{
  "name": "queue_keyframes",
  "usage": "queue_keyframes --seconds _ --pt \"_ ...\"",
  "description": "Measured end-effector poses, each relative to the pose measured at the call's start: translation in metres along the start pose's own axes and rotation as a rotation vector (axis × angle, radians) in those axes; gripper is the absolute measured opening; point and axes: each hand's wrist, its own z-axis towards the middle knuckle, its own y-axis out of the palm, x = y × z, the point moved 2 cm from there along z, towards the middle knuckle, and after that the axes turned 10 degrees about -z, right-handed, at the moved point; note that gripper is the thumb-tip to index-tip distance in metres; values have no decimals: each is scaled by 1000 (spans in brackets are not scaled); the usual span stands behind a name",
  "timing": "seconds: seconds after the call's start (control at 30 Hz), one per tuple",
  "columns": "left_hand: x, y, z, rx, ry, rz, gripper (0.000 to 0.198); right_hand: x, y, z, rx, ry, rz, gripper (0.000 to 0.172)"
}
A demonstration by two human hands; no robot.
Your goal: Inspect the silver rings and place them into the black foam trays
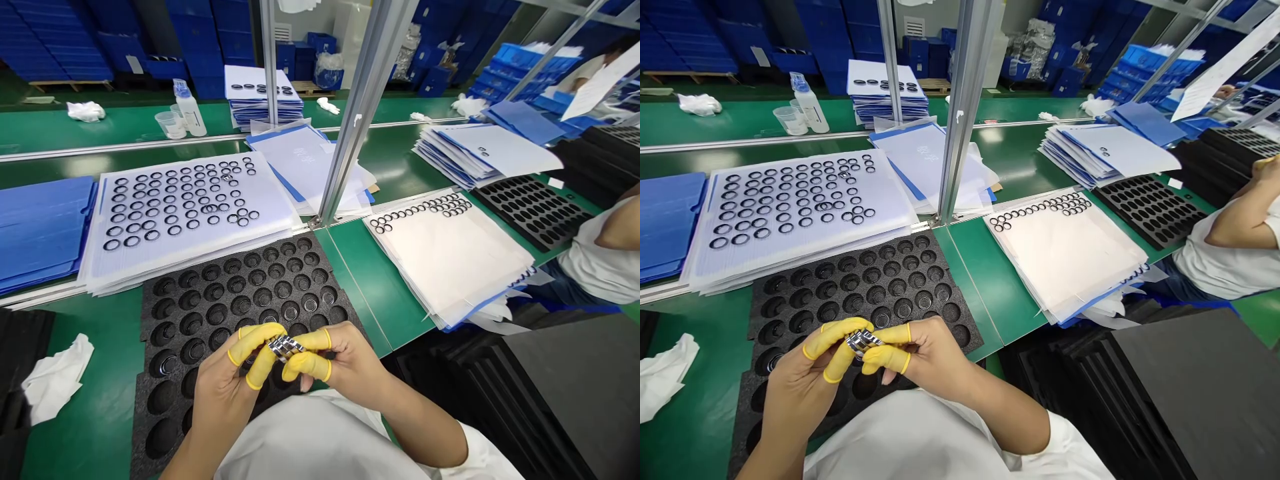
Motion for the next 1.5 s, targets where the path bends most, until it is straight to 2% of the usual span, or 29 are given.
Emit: queue_keyframes --seconds 0.13,0.27,0.33,0.43,0.5,0.6,0.7,0.87,1.1,1.27,1.5 --pt "-1 3 3 10 36 -5 26 7 -3 4 108 -84 -34 41" --pt "-4 3 2 25 19 -64 30 11 -4 2 69 -180 -169 40" --pt "-6 2 0 18 13 -108 31 9 -7 0 105 -259 -316 38" --pt "-10 1 -2 -19 25 -169 33 4 -11 -2 257 -408 -604 37" --pt "-12 0 -4 -56 35 -190 34 1 -14 -2 291 -478 -703 34" --pt "-12 -1 -5 -74 55 -179 35 -3 -15 -1 282 -558 -679 25" --pt "-7 1 -6 -115 108 -166 33 -4 -17 0 369 -606 -654 15" --pt "5 5 -4 -175 234 -117 26 -2 -15 -1 479 -708 -656 17" --pt "12 3 -7 -187 331 -50 24 -2 -13 -5 522 -810 -704 18" --pt "17 5 -8 -192 363 -28 29 3 -12 -3 522 -821 -668 19" --pt "28 11 -2 -199 468 -11 24 6 -7 0 499 -765 -614 20"
